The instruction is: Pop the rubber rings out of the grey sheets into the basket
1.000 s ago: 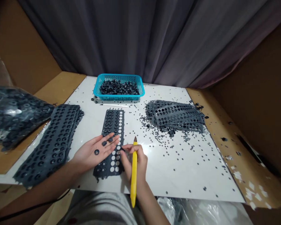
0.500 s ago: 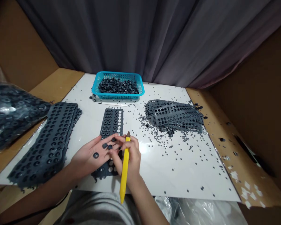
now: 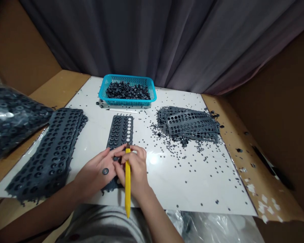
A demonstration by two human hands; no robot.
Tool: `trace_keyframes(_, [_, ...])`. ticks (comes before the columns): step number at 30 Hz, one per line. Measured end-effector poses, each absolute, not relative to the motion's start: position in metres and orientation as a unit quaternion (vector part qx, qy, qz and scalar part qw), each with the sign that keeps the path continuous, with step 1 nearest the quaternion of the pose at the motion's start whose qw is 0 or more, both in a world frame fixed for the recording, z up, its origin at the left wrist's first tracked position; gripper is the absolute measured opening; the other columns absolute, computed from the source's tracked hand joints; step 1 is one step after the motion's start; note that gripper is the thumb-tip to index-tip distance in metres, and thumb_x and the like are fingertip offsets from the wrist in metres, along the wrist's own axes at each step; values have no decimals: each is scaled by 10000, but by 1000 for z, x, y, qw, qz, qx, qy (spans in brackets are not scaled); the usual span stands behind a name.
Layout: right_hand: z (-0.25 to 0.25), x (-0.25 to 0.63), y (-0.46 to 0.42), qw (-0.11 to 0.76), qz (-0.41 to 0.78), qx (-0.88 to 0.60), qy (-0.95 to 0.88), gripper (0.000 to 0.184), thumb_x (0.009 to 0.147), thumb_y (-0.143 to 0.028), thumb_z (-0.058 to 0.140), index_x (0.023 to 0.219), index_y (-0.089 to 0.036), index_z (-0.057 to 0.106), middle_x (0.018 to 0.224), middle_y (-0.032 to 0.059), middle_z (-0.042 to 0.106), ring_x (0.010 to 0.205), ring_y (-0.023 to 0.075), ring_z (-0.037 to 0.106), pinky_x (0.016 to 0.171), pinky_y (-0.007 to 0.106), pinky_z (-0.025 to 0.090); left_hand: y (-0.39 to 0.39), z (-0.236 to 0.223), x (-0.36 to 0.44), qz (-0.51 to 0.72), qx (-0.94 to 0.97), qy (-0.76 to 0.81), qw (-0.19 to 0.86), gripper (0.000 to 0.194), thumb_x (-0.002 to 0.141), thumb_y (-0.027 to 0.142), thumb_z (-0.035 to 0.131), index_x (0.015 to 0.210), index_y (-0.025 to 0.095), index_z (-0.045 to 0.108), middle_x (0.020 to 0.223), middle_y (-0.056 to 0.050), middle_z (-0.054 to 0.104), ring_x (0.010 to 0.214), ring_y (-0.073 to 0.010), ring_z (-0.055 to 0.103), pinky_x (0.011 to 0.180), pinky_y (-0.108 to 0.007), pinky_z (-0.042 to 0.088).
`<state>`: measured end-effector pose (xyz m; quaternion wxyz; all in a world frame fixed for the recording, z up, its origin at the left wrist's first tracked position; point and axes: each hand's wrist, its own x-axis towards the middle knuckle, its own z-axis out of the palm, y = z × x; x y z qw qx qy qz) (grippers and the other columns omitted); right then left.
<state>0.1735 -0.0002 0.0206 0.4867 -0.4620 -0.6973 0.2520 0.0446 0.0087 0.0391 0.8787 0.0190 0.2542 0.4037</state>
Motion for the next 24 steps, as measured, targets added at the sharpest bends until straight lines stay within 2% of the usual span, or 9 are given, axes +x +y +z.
trace_keyframes(3, [18, 174, 0, 511, 310, -455, -660, 283, 711, -104, 644, 716, -245, 399, 823, 12, 704, 966, 224, 509, 809, 409, 441, 8, 43, 45, 407, 15, 262, 875, 511, 943, 354, 275, 1390, 110, 317, 1096, -106, 613, 1056, -182, 571, 971, -298, 391])
trace_keyframes(7, [16, 173, -2, 541, 384, -450, -599, 286, 733, -134, 641, 717, -248, 379, 807, 23, 697, 943, 218, 517, 690, 343, 464, 6, 42, 47, 410, -3, 267, 872, 458, 927, 332, 320, 1328, 133, 416, 1135, -101, 601, 1105, -195, 545, 1002, -307, 372])
trace_keyframes(10, [15, 173, -3, 551, 403, -449, -577, 296, 725, -158, 660, 717, -247, 378, 813, 23, 697, 937, 219, 539, 699, 348, 463, 4, 40, 49, 420, -7, 273, 865, 369, 887, 231, 400, 1227, 142, 513, 1144, -95, 593, 1112, -186, 534, 1010, -296, 364])
trace_keyframes(13, [16, 173, -3, 559, 391, -454, -574, 315, 710, -171, 680, 705, -244, 373, 782, 13, 695, 936, 219, 548, 777, 381, 447, 2, 36, 50, 429, 15, 296, 853, 281, 857, 186, 446, 1098, 132, 580, 1133, -96, 588, 1071, -183, 544, 966, -290, 402])
trace_keyframes(18, [18, 174, -3, 571, 360, -455, -580, 335, 706, -161, 679, 719, -242, 354, 751, -1, 672, 867, 202, 550, 832, 401, 422, -5, 30, 50, 431, 63, 360, 825, 99, 826, 221, 531, 859, 161, 604, 880, -35, 590, 792, -115, 558, 735, -212, 467])
trace_keyframes(21, [18, 175, -4, 571, 355, -459, -581, 341, 715, -171, 672, 726, -245, 340, 733, -6, 645, 820, 198, 551, 811, 396, 425, -9, 26, 49, 406, 101, 382, 824, 134, 773, 292, 636, 816, 168, 608, 718, 6, 521, 650, -85, 507, 628, -177, 440])
trace_keyframes(24, [16, 175, -3, 572, 355, -450, -587, 353, 709, -184, 688, 732, -244, 341, 729, -9, 637, 823, 197, 542, 801, 387, 424, -10, 24, 48, 398, 114, 406, 814, 200, 710, 335, 706, 773, 171, 610, 646, 28, 472, 591, -74, 472, 583, -165, 416])
